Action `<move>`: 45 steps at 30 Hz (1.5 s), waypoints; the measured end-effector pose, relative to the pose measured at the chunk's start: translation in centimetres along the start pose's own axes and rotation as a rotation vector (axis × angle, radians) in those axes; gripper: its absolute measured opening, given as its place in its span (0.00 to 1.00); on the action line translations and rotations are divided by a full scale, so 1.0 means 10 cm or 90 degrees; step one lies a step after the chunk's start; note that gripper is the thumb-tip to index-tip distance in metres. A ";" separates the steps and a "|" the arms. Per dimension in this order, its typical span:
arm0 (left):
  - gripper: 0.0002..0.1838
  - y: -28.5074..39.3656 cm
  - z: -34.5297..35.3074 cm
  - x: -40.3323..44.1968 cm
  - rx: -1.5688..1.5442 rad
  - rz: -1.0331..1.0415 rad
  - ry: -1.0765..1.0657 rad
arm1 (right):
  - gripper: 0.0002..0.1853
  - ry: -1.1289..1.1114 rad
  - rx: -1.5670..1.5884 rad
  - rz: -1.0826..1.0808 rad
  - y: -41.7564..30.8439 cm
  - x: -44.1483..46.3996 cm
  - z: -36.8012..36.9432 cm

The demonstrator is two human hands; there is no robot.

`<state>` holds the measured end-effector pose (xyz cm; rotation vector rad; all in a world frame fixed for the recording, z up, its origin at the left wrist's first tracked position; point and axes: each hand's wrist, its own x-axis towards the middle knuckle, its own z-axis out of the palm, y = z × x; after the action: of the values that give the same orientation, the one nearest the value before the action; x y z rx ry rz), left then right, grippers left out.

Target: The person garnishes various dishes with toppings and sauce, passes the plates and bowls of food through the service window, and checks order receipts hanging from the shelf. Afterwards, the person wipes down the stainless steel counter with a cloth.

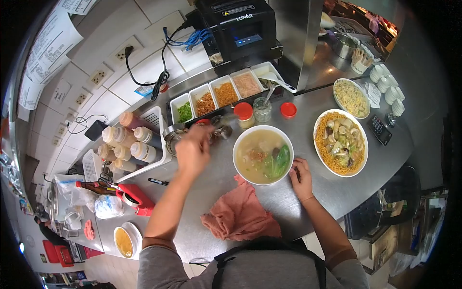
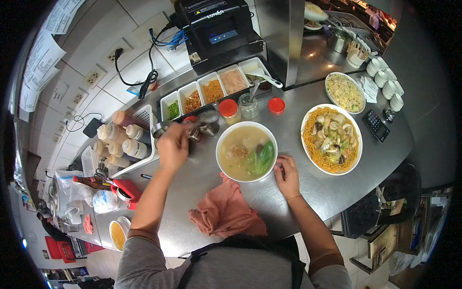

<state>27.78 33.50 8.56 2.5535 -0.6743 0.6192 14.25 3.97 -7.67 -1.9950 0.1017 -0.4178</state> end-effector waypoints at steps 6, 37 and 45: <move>0.11 -0.75 0.23 0.61 0.255 -0.011 0.022 | 0.09 0.003 0.000 -0.014 -0.04 0.01 -0.01; 0.16 0.67 0.36 -1.34 -0.367 -0.265 0.034 | 0.10 0.009 -0.044 -0.013 -0.07 0.00 -0.04; 0.23 1.04 0.19 -1.28 -0.198 -0.195 0.089 | 0.16 0.014 0.172 -0.014 0.11 -0.07 -0.07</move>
<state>12.74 28.79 3.40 2.2366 -0.2947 0.5350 13.44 3.07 -8.53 -1.7269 0.0350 -0.4443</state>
